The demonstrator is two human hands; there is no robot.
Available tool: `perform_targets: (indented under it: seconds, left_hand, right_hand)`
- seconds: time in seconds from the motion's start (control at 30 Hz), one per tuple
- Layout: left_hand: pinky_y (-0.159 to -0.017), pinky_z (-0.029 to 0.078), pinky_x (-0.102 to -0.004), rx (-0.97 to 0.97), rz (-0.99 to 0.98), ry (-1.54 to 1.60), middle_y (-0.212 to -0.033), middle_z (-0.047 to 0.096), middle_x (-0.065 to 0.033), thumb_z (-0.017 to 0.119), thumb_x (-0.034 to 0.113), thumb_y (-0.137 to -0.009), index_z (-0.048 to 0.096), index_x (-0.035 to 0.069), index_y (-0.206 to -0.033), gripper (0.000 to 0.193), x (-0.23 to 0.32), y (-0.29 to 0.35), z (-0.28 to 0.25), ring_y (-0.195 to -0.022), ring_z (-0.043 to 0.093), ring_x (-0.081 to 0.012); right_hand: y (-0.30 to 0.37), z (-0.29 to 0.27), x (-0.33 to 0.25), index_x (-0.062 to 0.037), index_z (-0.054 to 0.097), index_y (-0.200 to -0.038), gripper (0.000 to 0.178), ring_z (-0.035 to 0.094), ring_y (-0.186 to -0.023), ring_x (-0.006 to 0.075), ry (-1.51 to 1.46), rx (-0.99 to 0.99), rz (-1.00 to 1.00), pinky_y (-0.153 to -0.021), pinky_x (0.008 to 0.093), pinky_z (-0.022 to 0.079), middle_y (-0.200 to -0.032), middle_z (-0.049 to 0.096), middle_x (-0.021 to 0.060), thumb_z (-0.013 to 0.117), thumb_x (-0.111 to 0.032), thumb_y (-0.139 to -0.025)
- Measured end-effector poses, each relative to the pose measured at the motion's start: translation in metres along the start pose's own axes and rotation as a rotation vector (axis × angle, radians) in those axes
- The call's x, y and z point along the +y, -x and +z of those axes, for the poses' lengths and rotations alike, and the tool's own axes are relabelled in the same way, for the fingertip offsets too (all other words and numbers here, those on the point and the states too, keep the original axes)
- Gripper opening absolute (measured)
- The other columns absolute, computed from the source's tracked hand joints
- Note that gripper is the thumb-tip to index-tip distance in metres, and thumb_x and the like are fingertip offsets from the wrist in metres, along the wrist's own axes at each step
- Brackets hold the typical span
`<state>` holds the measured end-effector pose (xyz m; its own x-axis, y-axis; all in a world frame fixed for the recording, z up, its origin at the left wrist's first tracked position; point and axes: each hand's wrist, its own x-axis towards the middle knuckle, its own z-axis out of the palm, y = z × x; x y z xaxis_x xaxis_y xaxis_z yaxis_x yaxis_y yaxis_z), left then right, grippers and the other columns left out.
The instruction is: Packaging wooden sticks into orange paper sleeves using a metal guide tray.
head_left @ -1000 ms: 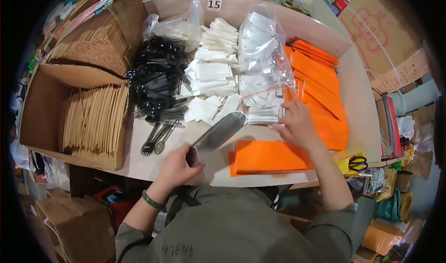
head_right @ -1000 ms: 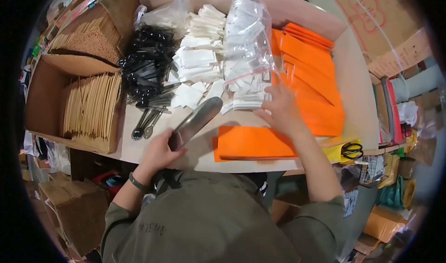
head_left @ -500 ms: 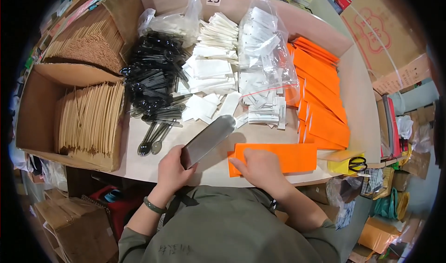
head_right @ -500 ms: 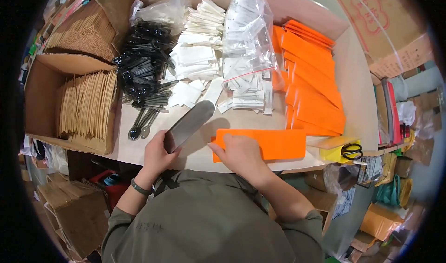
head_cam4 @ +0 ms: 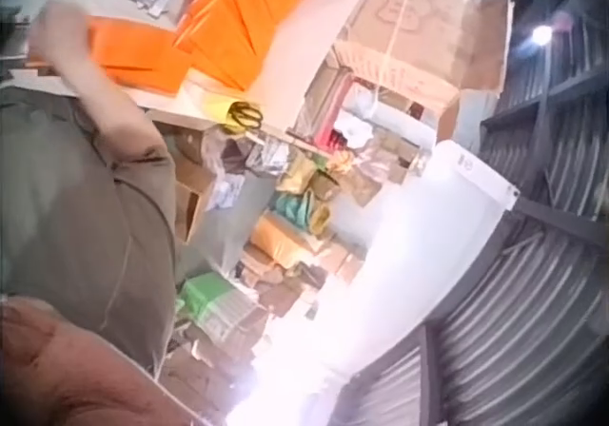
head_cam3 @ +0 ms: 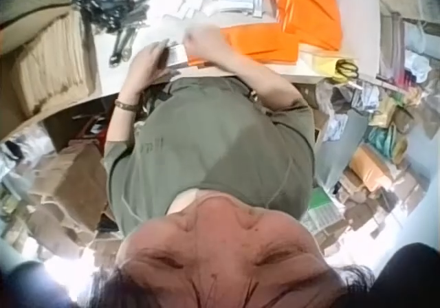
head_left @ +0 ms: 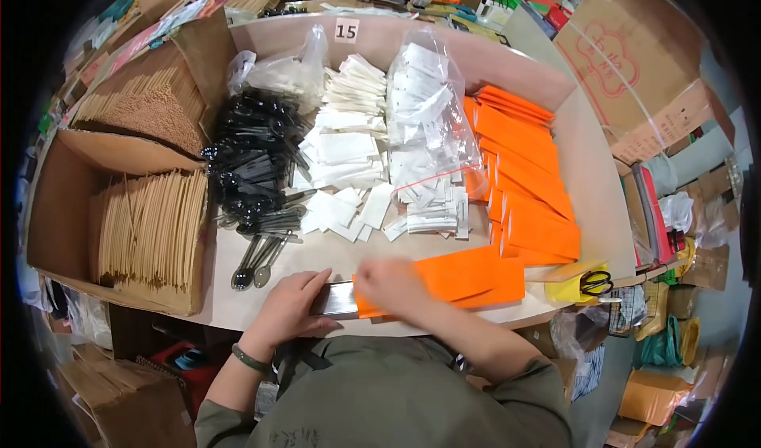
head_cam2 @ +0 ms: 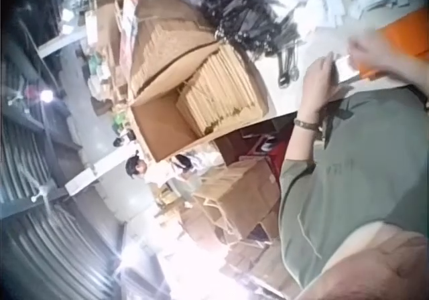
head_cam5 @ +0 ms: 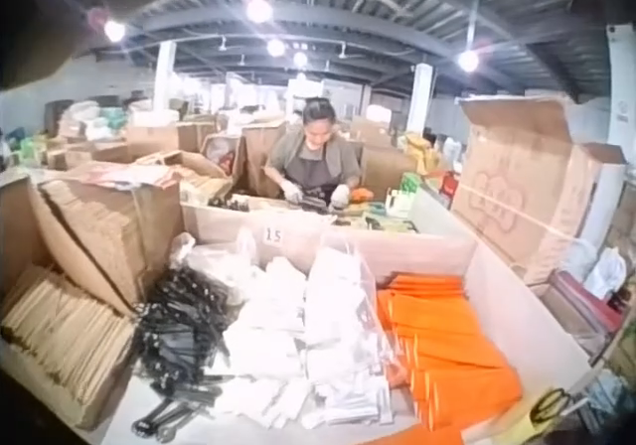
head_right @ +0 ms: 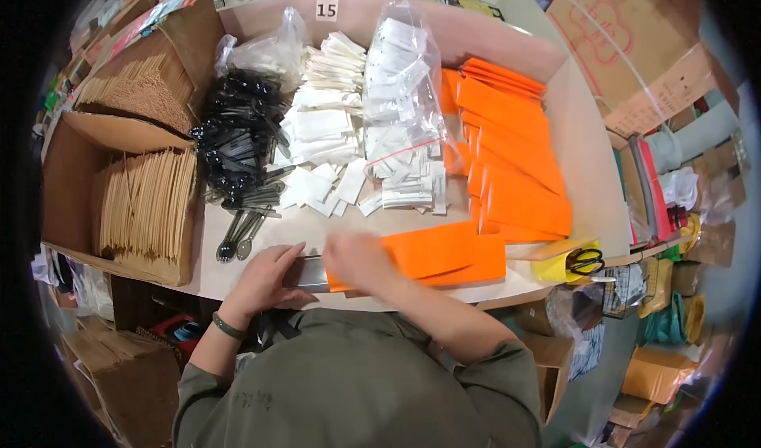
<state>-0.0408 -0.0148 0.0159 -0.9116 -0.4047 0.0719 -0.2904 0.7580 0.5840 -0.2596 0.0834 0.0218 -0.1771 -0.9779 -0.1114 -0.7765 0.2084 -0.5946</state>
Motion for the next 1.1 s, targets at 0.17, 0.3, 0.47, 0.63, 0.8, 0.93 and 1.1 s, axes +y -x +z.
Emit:
perform_targets:
  seconds: [0.17,0.3,0.47,0.63,0.8,0.93,1.1]
  left_hand:
    - [-0.100,0.046,-0.0445,0.174,-0.073,0.073,-0.130,0.058,-0.0187,0.086,0.028,-0.076,0.049,0.006,-0.142,0.079,0.010,-0.002,0.000,-0.117,0.057,-0.0388]
    - [-0.095,0.049,-0.0426,0.284,-0.161,-0.077,-0.120,0.064,-0.0154,0.080,0.017,-0.080,0.061,0.005,-0.126,0.052,-0.007,0.014,-0.009,-0.110,0.060,-0.0368]
    - [-0.083,0.054,-0.0409,0.533,-0.340,-0.068,-0.106,0.067,-0.0150,0.073,0.002,-0.080,0.067,0.005,-0.111,0.031,-0.042,0.061,-0.024,-0.095,0.065,-0.0350]
    - [-0.073,0.053,-0.0411,0.566,-0.417,-0.172,-0.092,0.068,-0.0137,0.073,0.005,-0.080,0.069,0.004,-0.100,0.020,-0.056,0.051,-0.028,-0.087,0.066,-0.0337]
    - [-0.077,0.051,-0.0455,0.444,-0.636,-0.275,-0.090,0.065,-0.0156,0.065,0.005,-0.081,0.068,0.006,-0.093,0.013,-0.076,0.024,-0.007,-0.090,0.063,-0.0359]
    - [-0.077,0.052,-0.0467,0.492,-0.498,-0.135,-0.089,0.063,-0.0153,0.066,0.008,-0.079,0.064,0.007,-0.090,0.012,-0.095,0.008,0.009,-0.091,0.063,-0.0356]
    - [-0.073,0.051,-0.0468,0.530,-0.435,-0.113,-0.086,0.063,-0.0133,0.070,0.017,-0.082,0.061,0.008,-0.088,0.015,-0.076,0.013,-0.011,-0.087,0.063,-0.0349]
  right_hand:
    - [-0.073,-0.049,0.100,-0.0031,0.064,-0.089,0.024,0.065,-0.094,0.0334,0.328,0.514,-0.049,-0.080,0.0454,0.051,-0.095,0.066,0.0170,0.067,-0.027,-0.087]
    - [-0.065,-0.059,0.105,-0.0031,0.064,-0.088,0.022,0.065,-0.091,0.0336,0.353,0.346,0.032,-0.079,0.0448,0.052,-0.092,0.066,0.0145,0.067,-0.025,-0.088]
    - [-0.030,-0.069,0.071,-0.0038,0.065,-0.087,0.018,0.066,-0.085,0.0346,0.493,0.309,0.009,-0.074,0.0442,0.053,-0.086,0.066,0.0137,0.066,-0.022,-0.090]
    - [-0.075,-0.031,0.008,-0.0046,0.068,-0.093,0.014,0.065,-0.084,0.0398,0.066,0.189,-0.197,-0.074,0.0461,0.052,-0.086,0.067,0.0186,0.062,-0.017,-0.092]
    - [-0.123,0.014,0.006,0.0001,0.068,-0.095,0.022,0.065,-0.097,0.0426,0.272,0.012,-0.005,-0.087,0.0521,0.051,-0.100,0.068,0.0267,0.051,-0.013,-0.090]
    - [-0.119,0.010,0.042,-0.0028,0.068,-0.099,0.026,0.065,-0.095,0.0426,0.316,0.085,-0.055,-0.084,0.0525,0.051,-0.099,0.069,0.0233,0.060,-0.021,-0.083]
    - [-0.116,0.001,0.047,-0.0020,0.067,-0.095,0.025,0.066,-0.090,0.0423,0.191,0.062,-0.074,-0.081,0.0521,0.050,-0.092,0.069,0.0231,0.062,-0.022,-0.080]
